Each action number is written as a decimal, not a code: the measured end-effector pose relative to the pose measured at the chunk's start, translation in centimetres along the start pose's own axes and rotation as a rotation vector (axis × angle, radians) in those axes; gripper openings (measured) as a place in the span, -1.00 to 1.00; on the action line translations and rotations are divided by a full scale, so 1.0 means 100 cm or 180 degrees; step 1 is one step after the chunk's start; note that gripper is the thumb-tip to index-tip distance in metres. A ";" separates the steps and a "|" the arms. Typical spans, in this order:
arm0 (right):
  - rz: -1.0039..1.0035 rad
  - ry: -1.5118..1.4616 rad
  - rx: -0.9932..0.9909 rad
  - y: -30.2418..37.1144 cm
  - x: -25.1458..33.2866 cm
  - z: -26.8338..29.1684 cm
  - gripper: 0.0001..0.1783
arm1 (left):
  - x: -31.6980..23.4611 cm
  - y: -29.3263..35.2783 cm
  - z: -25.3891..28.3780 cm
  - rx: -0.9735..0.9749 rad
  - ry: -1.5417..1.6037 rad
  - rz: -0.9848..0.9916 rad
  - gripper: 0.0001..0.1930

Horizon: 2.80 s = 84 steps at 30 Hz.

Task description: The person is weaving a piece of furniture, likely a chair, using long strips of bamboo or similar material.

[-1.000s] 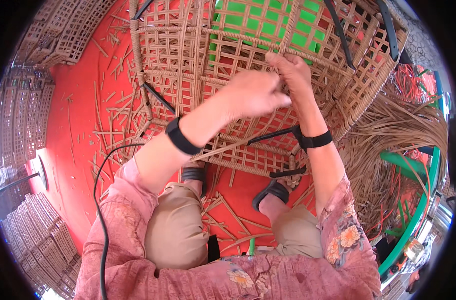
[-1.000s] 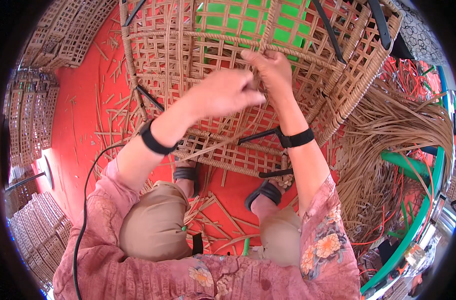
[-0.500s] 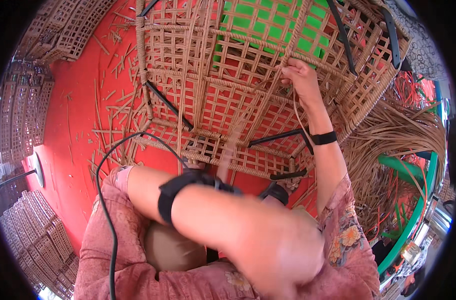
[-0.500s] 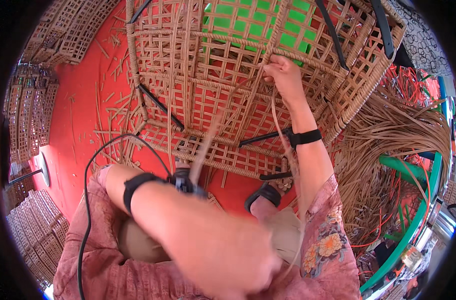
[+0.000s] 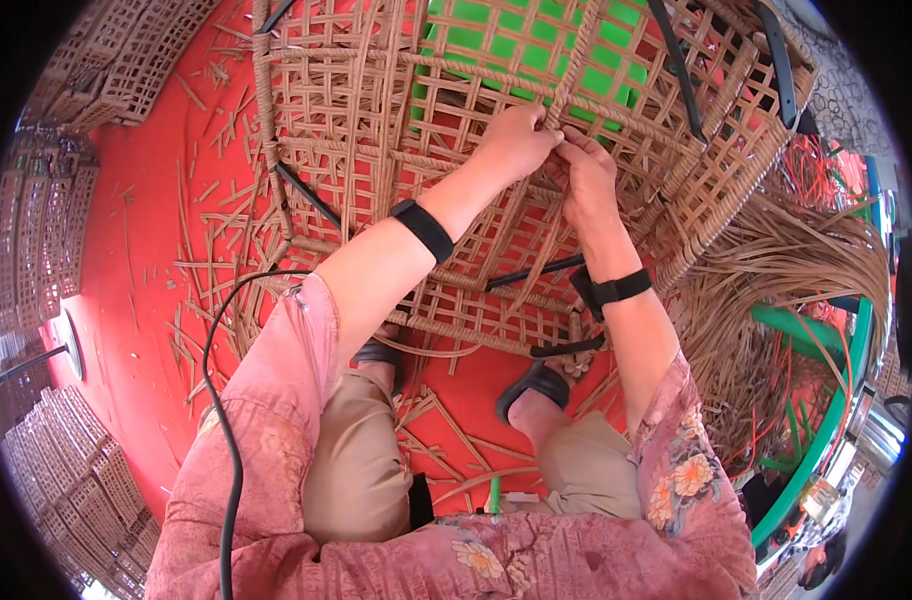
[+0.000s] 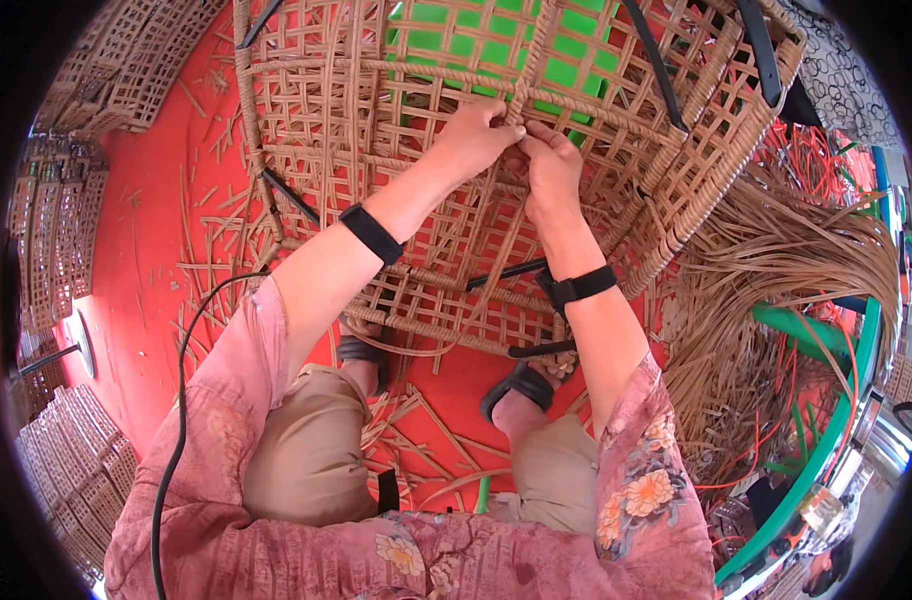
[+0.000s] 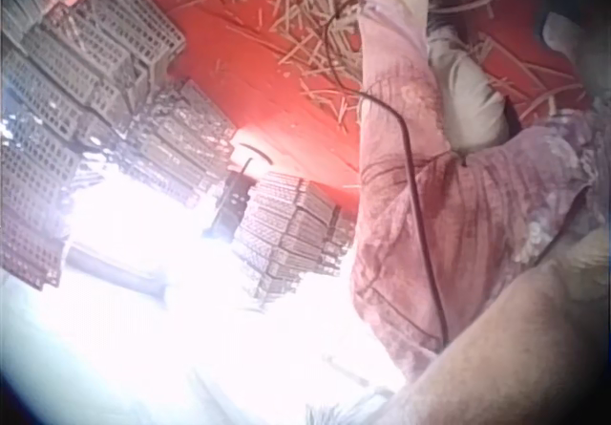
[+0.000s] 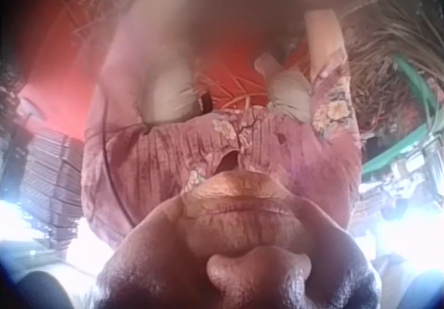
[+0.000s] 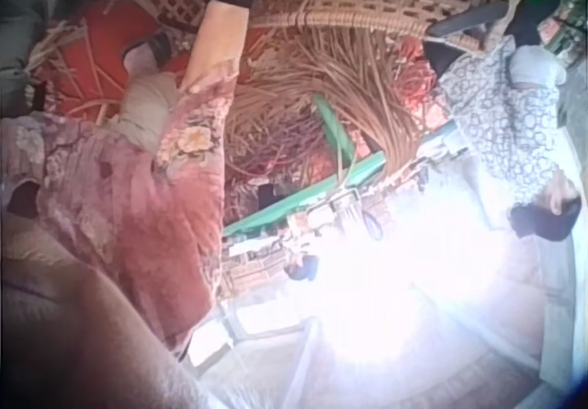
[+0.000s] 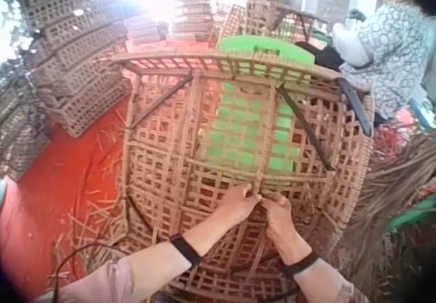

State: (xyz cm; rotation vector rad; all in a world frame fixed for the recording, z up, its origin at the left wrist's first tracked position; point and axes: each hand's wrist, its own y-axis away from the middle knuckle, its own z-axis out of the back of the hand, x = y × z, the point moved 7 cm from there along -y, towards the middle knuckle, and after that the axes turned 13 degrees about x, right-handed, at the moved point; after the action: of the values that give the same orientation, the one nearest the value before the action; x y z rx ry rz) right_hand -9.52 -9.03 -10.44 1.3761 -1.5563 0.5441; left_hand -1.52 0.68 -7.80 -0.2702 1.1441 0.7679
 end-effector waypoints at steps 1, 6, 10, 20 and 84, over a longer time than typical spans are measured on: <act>0.0000 -0.0006 -0.0012 0.002 0.000 0.000 -0.73 | 0.001 0.001 0.000 -0.0076 0.0211 -0.0041 -0.76; -0.0210 0.0851 -0.0680 0.016 0.016 -0.004 -0.78 | 0.002 0.003 0.004 -0.0021 0.0532 -0.0034 -0.76; 0.0184 0.2734 -0.0918 0.024 0.040 -0.009 -0.79 | -0.005 0.008 0.011 -0.0058 0.0197 -0.0127 -0.75; 0.0403 0.2486 -0.0800 0.007 0.029 -0.009 -0.57 | -0.006 0.005 0.012 0.0123 0.0394 -0.0097 -0.77; 0.0782 0.3222 -0.0893 0.024 0.042 -0.028 -0.67 | 0.004 0.006 0.011 0.0068 0.0245 0.0161 -0.70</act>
State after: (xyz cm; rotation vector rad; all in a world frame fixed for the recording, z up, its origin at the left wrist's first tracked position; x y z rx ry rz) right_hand -10.36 -8.22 -4.99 0.5167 -0.8962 0.9412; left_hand -1.05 1.90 -7.60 -0.2556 1.2350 0.7949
